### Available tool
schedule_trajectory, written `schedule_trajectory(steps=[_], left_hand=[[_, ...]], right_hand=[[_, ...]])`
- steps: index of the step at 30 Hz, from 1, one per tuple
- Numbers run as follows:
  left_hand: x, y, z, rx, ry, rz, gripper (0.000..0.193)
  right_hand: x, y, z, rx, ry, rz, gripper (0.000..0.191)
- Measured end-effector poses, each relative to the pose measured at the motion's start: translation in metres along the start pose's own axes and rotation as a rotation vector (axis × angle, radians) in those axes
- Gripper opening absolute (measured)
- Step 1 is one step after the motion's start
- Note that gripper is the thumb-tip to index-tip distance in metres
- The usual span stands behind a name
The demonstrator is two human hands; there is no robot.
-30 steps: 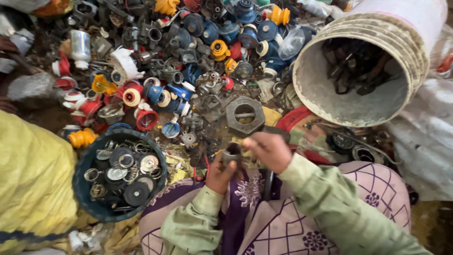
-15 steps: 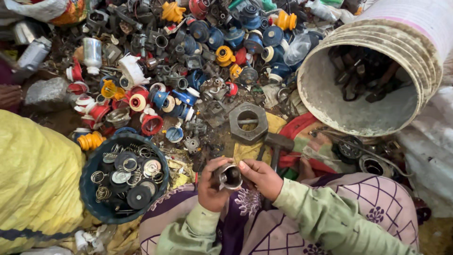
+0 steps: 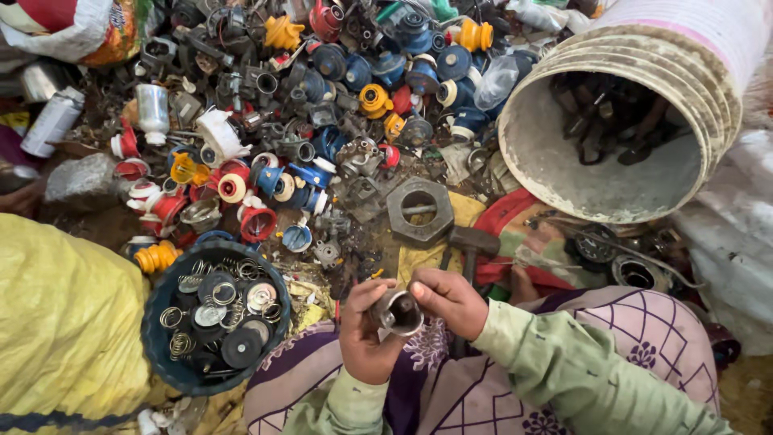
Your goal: The person sits on the floor surrounded by metal parts and uses a hammer and metal rod to strike and shape small cylindrical metal pieces. They repeatedly pick up parts, position them on a metal block, and strike them with the hammer.
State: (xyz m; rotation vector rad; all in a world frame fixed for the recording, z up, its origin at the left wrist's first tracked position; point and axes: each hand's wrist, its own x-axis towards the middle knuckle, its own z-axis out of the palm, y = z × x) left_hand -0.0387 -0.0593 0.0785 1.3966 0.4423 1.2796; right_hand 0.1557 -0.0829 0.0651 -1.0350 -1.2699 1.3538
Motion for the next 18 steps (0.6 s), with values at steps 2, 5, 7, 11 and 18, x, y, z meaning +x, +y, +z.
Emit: schedule_trajectory(steps=[2, 5, 7, 11, 18], left_hand=[[0.002, 0.001, 0.0, 0.024, -0.009, -0.003, 0.065], [0.004, 0.002, -0.002, 0.096, -0.013, 0.03, 0.066], [0.004, 0.003, -0.002, 0.125, -0.012, 0.046, 0.067], [0.005, 0.002, 0.0, 0.1, -0.003, 0.003, 0.065], [0.009, -0.003, 0.001, 0.011, 0.028, 0.03, 0.066]], right_hand=[[0.002, 0.005, 0.005, 0.012, 0.036, 0.021, 0.04], [0.007, -0.011, 0.007, 0.017, 0.114, -0.013, 0.036], [0.014, -0.039, -0.002, -0.031, 0.173, -0.314, 0.039], [0.009, -0.111, -0.058, 0.225, 0.225, -0.743, 0.053], [0.011, -0.059, -0.06, -0.486, 0.793, -0.147, 0.041]])
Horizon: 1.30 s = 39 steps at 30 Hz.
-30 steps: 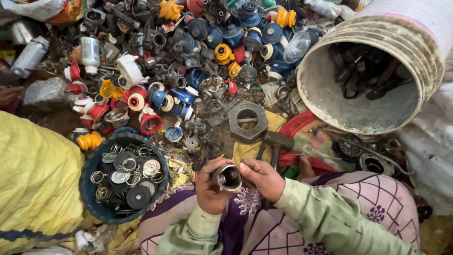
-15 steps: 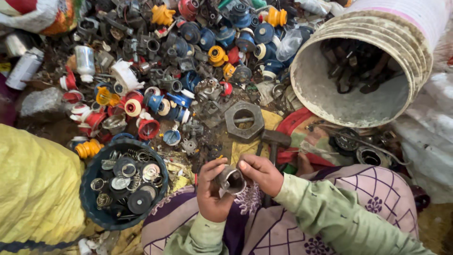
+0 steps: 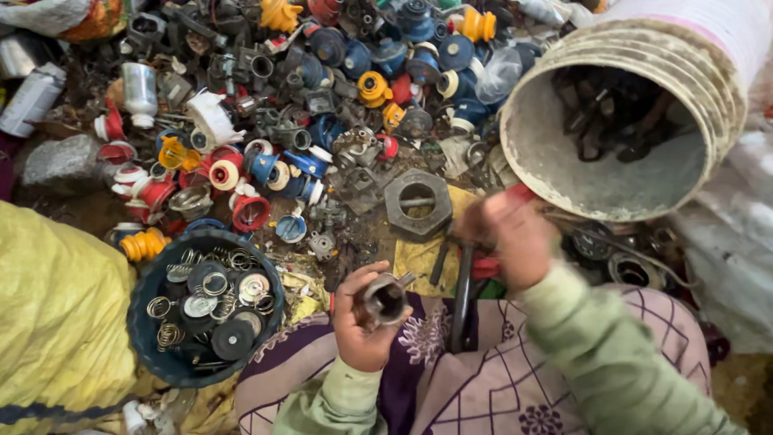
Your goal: The person sits on the floor surrounded by metal parts and uses a hammer and metal rod to strike and shape small cylindrical metal pieces. They repeatedly pick up parts, position them on a metal block, and strike them with the hammer.
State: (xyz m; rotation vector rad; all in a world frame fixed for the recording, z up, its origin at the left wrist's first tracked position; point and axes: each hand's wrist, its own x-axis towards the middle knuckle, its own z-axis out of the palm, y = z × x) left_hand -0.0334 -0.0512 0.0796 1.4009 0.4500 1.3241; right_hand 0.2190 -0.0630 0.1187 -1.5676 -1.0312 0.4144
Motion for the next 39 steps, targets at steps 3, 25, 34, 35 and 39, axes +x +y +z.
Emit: schedule_trajectory(steps=[3, 25, 34, 35, 39], left_hand=[[0.001, -0.001, -0.009, -0.466, 0.061, -0.332, 0.063], [-0.008, -0.016, 0.001, 0.056, 0.093, -0.392, 0.048], [-0.006, -0.016, 0.005, -0.033, 0.18, -0.51, 0.047], [-0.007, -0.017, 0.005, -0.063, 0.19, -0.532, 0.047], [-0.015, -0.027, 0.002, -0.001, 0.193, -0.478, 0.045]], right_hand=[[-0.035, 0.015, 0.037, 0.441, -0.41, 0.236, 0.035], [-0.071, -0.005, 0.055, -0.144, -0.413, -0.337, 0.027], [-0.062, -0.002, 0.047, 0.06, -0.563, 0.024, 0.037], [-0.062, -0.002, 0.048, 0.026, -0.59, -0.014, 0.036], [-0.066, -0.001, 0.054, -0.163, -0.533, -0.291, 0.038]])
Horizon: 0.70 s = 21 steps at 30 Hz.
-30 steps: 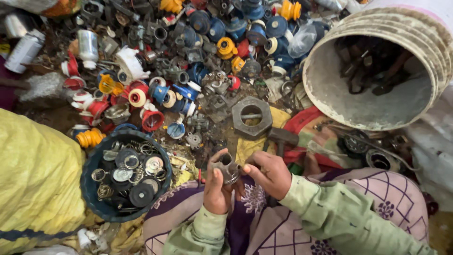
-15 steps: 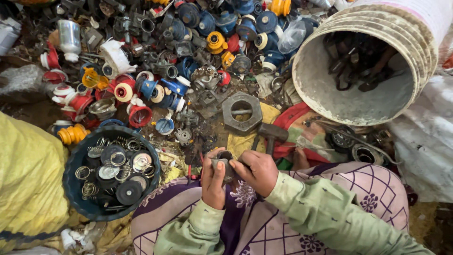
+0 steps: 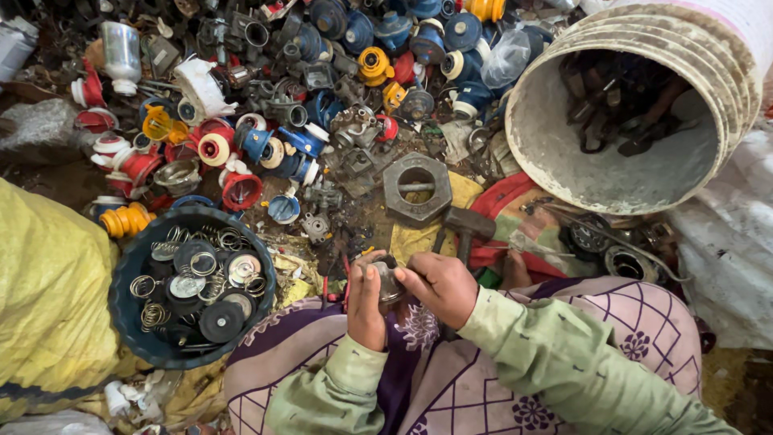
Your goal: The person sits on the floor surrounded by metal parts and uses a hammer and metal rod to strike and shape small cylindrical metal pieces. They repeatedly pick up parts, position them on a metal block, and strike them with the hammer.
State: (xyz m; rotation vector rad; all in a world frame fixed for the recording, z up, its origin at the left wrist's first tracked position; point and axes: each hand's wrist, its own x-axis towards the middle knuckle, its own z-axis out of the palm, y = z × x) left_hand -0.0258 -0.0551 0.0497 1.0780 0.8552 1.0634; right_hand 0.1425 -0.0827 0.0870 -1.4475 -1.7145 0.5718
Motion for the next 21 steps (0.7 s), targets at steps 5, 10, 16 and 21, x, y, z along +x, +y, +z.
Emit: schedule_trajectory(steps=[5, 10, 16, 21], left_hand=[[0.014, -0.024, -0.015, -0.858, -0.208, -0.416, 0.048], [0.036, -0.036, -0.033, -0.722, -0.116, -0.376, 0.04], [0.073, -0.057, -0.022, -0.339, -0.049, -0.141, 0.062], [0.134, -0.088, -0.002, -0.103, -0.03, 0.077, 0.05]], right_hand=[[-0.001, 0.04, -0.013, 0.618, 0.107, 0.564, 0.039], [-0.026, 0.116, -0.037, 0.093, -0.252, 0.912, 0.065], [-0.021, 0.176, 0.008, 0.311, -0.233, 1.233, 0.074], [-0.015, 0.183, 0.026, 0.61, -0.121, 1.457, 0.061]])
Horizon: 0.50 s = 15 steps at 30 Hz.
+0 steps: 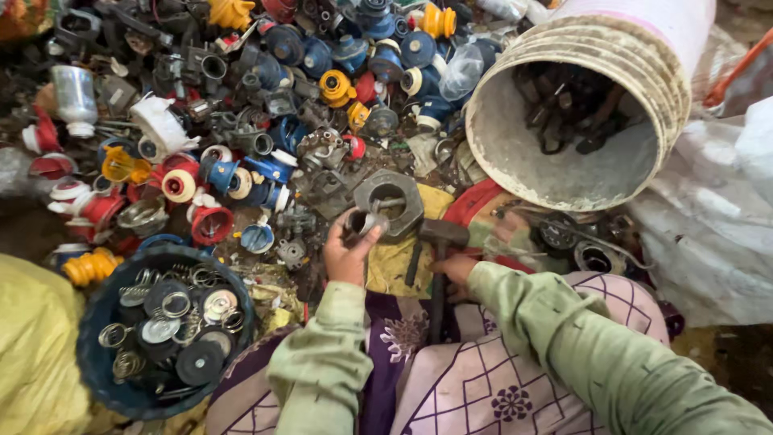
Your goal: The person sits on the floor surrounded by metal parts and uses a hammer and metal rod to strike and shape small cylindrical metal pieces. They repeatedly pick up parts, position them on a metal block, and strike them with the hammer.
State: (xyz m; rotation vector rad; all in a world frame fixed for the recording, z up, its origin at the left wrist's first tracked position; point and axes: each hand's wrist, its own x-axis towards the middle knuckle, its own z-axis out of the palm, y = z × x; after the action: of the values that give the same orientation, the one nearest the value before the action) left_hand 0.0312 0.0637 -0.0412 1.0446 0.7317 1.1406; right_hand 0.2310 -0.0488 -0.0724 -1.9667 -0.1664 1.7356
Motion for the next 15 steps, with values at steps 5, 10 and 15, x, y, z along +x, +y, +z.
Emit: schedule_trajectory(steps=[5, 10, 15], left_hand=[[0.003, -0.027, 0.012, 0.336, -0.004, 0.173, 0.058], [-0.004, -0.03, 0.01, 0.901, 0.047, 0.434, 0.066], [-0.001, -0.035, 0.013, 0.178, -0.037, 0.06, 0.062]], right_hand=[[-0.002, -0.006, -0.008, -0.068, 0.007, -0.271, 0.042], [-0.003, -0.004, -0.01, 0.282, -0.03, -0.061, 0.024], [-0.006, 0.009, -0.014, 0.231, 0.09, -0.134, 0.02]])
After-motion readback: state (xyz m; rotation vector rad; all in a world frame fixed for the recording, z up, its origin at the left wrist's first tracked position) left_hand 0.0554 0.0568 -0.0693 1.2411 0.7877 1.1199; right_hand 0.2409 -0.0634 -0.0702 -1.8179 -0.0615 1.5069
